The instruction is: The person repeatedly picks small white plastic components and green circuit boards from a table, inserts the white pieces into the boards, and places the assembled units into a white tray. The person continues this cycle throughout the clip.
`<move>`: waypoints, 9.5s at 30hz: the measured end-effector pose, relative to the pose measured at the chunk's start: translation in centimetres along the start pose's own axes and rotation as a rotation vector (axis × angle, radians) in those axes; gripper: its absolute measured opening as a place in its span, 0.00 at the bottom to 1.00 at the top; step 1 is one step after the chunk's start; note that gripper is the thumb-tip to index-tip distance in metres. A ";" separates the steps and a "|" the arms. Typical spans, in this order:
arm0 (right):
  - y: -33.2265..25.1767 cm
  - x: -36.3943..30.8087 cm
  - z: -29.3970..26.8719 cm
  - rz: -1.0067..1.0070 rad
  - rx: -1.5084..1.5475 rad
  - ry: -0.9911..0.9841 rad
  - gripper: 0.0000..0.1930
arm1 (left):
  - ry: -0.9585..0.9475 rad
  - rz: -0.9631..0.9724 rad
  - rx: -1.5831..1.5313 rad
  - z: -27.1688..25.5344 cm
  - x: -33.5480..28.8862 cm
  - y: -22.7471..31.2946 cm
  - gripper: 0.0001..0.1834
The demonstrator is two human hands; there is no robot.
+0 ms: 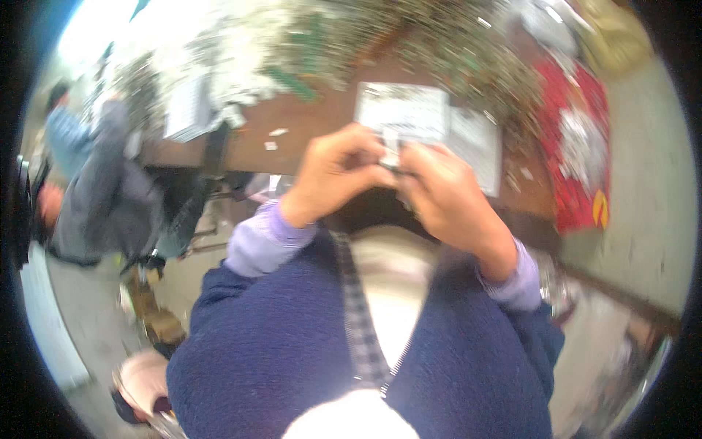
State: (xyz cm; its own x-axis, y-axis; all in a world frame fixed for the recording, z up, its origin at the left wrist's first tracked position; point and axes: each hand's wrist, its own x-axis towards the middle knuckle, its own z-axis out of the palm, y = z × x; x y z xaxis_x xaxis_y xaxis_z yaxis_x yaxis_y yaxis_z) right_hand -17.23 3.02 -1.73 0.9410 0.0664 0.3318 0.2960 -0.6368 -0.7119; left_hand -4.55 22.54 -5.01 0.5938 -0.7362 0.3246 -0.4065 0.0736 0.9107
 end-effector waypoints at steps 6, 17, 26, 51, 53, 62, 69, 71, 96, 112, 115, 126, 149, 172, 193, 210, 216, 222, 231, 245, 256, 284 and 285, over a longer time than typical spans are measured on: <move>0.4 0.0 0.9 -0.070 -0.296 0.189 0.08 | 0.071 -0.313 -0.239 1.7 -0.5 0.5 0.07; 2.2 -1.3 3.3 -0.060 -0.334 0.472 0.10 | 0.196 -0.548 -0.654 3.1 -1.0 -0.5 0.09; 2.9 0.1 1.7 -0.095 -0.265 0.410 0.11 | 0.180 -0.577 -0.628 3.4 0.0 -0.3 0.12; 8.7 6.7 1.5 0.011 -0.311 0.224 0.07 | 0.318 -0.484 -0.758 1.2 2.1 -2.3 0.19; 9.0 6.5 1.5 -0.032 -0.306 0.243 0.07 | 0.327 -0.498 -0.738 1.5 2.0 -2.2 0.19; 9.8 6.6 2.0 -0.108 -0.252 0.263 0.07 | 0.411 -0.473 -0.793 1.1 0.7 -2.6 0.19; 5.7 5.9 1.8 -0.134 -0.152 0.356 0.06 | 0.400 -0.468 -0.742 1.3 0.6 -1.9 0.19; 4.1 5.4 2.1 -0.141 -0.088 0.376 0.06 | 0.383 -0.445 -0.740 1.6 0.5 -1.6 0.19; 7.6 8.1 4.4 -0.159 -0.488 0.237 0.08 | 0.331 -0.506 -0.821 -1.1 0.2 -3.1 0.11; 3.2 -0.6 0.7 -0.069 -0.021 0.535 0.08 | 0.108 -0.401 -0.439 5.0 1.5 0.6 0.13; 2.8 -1.4 0.4 0.023 0.277 0.623 0.10 | 0.090 -0.399 -0.516 5.8 1.7 0.3 0.11; 2.5 -0.9 0.3 0.109 -0.141 0.567 0.10 | -0.008 -0.493 -0.663 4.8 1.2 0.1 0.14; 8.0 -13.3 -6.4 0.277 -0.533 0.713 0.18 | -0.091 -0.631 -0.731 13.0 7.2 1.8 0.07; 3.7 -14.9 -5.2 0.417 0.409 0.750 0.09 | -0.405 -0.379 -0.353 15.5 4.6 3.1 0.19; 1.9 -9.3 -2.9 0.074 0.028 0.549 0.10 | -0.295 -0.445 -0.734 10.1 2.4 0.8 0.12; 5.8 -11.5 -3.2 0.195 0.200 0.673 0.06 | -0.341 -0.545 -0.562 13.1 4.8 1.8 0.10; 10.7 -9.7 -3.9 0.399 -0.655 0.812 0.13 | -0.203 -0.567 -1.130 11.9 6.6 0.9 0.14; 9.8 -8.3 -4.2 0.450 -0.510 0.769 0.07 | -0.336 -0.588 -1.107 11.2 7.6 -0.8 0.13; 4.4 -7.8 -4.7 0.500 0.965 0.421 0.05 | -0.133 -0.087 -0.198 9.9 6.3 1.9 0.12; 1.4 -2.3 -1.0 -0.052 -0.500 0.398 0.08 | 0.205 -0.035 -0.085 6.7 2.2 1.5 0.09; 2.2 1.6 3.6 -0.085 -0.282 0.303 0.09 | 0.594 -0.486 1.321 -16.4 0.0 -6.2 0.20; -0.1 1.6 3.2 0.174 0.338 0.180 0.02 | 0.221 -0.141 -0.204 -0.4 -0.6 -0.3 0.12; -0.1 1.6 3.0 0.164 0.312 0.151 0.03 | 0.213 -0.102 -0.129 -0.7 -0.6 -0.3 0.12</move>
State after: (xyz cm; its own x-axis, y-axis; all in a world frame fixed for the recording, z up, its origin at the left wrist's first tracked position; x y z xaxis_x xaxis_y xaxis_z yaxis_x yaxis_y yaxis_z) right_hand -15.27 5.54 -2.97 0.9520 -0.1462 0.2688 0.2010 -0.3634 -0.9097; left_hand -4.28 23.45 -5.32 0.7653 -0.5874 0.2632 -0.2530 0.1015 0.9621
